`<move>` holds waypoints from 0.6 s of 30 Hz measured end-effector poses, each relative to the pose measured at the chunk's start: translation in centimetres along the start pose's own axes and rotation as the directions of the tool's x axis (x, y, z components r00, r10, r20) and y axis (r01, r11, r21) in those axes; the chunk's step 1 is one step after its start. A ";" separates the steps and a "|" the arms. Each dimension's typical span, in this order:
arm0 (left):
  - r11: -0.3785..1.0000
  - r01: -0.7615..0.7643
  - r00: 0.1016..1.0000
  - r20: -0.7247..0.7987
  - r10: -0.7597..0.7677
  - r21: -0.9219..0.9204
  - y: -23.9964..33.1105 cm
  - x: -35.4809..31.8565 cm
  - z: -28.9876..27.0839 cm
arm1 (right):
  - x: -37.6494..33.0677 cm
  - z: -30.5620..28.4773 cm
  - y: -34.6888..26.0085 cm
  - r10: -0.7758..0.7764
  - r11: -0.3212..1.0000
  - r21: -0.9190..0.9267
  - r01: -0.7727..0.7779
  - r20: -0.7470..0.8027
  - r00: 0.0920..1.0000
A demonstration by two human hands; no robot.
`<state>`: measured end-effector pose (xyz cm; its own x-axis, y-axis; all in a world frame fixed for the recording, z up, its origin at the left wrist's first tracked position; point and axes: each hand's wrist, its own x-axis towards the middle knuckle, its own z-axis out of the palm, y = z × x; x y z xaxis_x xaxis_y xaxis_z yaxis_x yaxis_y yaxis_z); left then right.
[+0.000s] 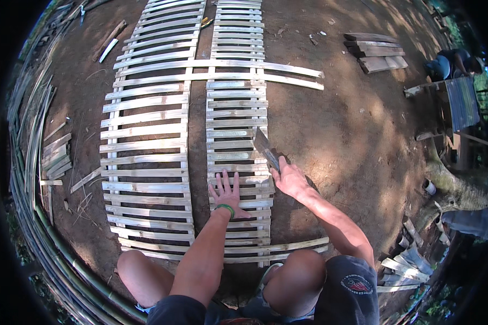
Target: The person is assembling a bamboo lattice structure on the ground. They use a small axe to drive nails into the bamboo slats to secure them together. Another person briefly assists by hammering a nail.
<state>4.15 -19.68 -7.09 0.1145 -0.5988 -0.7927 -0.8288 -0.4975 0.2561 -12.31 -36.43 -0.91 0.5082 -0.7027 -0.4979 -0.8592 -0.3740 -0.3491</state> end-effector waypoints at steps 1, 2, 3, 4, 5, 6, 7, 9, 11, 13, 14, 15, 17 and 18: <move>1.000 0.011 1.000 0.000 -0.011 -0.007 -0.5 -0.1 0.1 | -0.2 -0.4 -0.6 0.021 0.995 0.100 -0.021 0.000 1.000; 1.000 0.015 0.999 -0.039 -0.015 -0.008 -1.0 0.7 -0.8 | 0.7 -2.5 -2.0 0.016 0.981 0.193 -0.012 -0.015 1.000; 1.000 0.020 0.999 -0.046 -0.020 -0.010 -1.2 0.6 -0.5 | 0.8 -3.8 -3.0 0.027 0.957 0.289 -0.026 -0.001 1.000; 1.000 0.001 1.000 -0.026 -0.001 -0.003 -1.2 0.0 0.5 | 1.1 -4.6 -3.5 0.073 0.940 0.339 -0.042 -0.079 0.994; 1.000 0.013 1.000 -0.025 -0.013 -0.004 -1.4 0.3 0.0 | 2.6 -6.1 -4.4 0.099 0.920 0.388 -0.055 -0.095 0.991; 1.000 0.019 1.000 -0.015 -0.019 -0.004 -1.2 0.1 -0.1 | 3.3 -7.4 -4.9 0.135 0.897 0.436 -0.077 -0.104 0.985; 1.000 0.020 1.000 -0.001 -0.020 -0.005 -1.0 -0.1 0.0 | 3.9 -8.2 -5.2 0.176 0.871 0.481 -0.103 -0.109 0.978; 1.000 0.012 1.000 0.000 -0.012 0.004 -0.8 -0.1 0.2 | 5.4 -8.5 -4.8 0.173 0.872 0.483 -0.079 -0.153 0.973; 1.000 0.011 1.000 -0.003 -0.011 -0.012 -1.0 -0.1 0.0 | 6.0 -8.3 -4.4 0.144 0.911 0.393 -0.125 -0.019 0.989; 1.000 0.005 1.000 0.004 -0.005 0.005 -0.9 -0.3 0.2 | 5.1 -8.7 -3.1 0.141 0.964 0.176 -0.197 0.290 0.947; 1.000 0.002 1.000 0.008 -0.002 0.014 -0.9 -0.3 0.3 | 5.1 -9.3 -2.8 0.160 0.954 0.185 -0.237 0.357 0.920; 1.000 0.001 1.000 -0.002 -0.001 0.011 -1.0 -0.1 0.2 | 5.3 -10.1 -2.6 0.168 0.946 0.220 -0.238 0.294 0.941; 1.000 0.021 1.000 -0.021 -0.021 -0.003 -1.4 -0.1 0.2 | 5.7 -11.8 -3.5 0.171 0.932 0.291 -0.218 0.177 0.969; 1.000 0.028 1.000 -0.012 -0.028 -0.008 -1.5 -0.3 0.4 | 5.3 -12.3 -4.4 0.178 0.926 0.319 -0.201 0.100 0.979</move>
<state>5.14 -18.51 -7.44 0.1445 -0.5920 -0.7929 -0.8209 -0.5191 0.2380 -6.53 -45.93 7.76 0.3503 -0.6943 -0.6286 -0.8792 -0.0124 -0.4763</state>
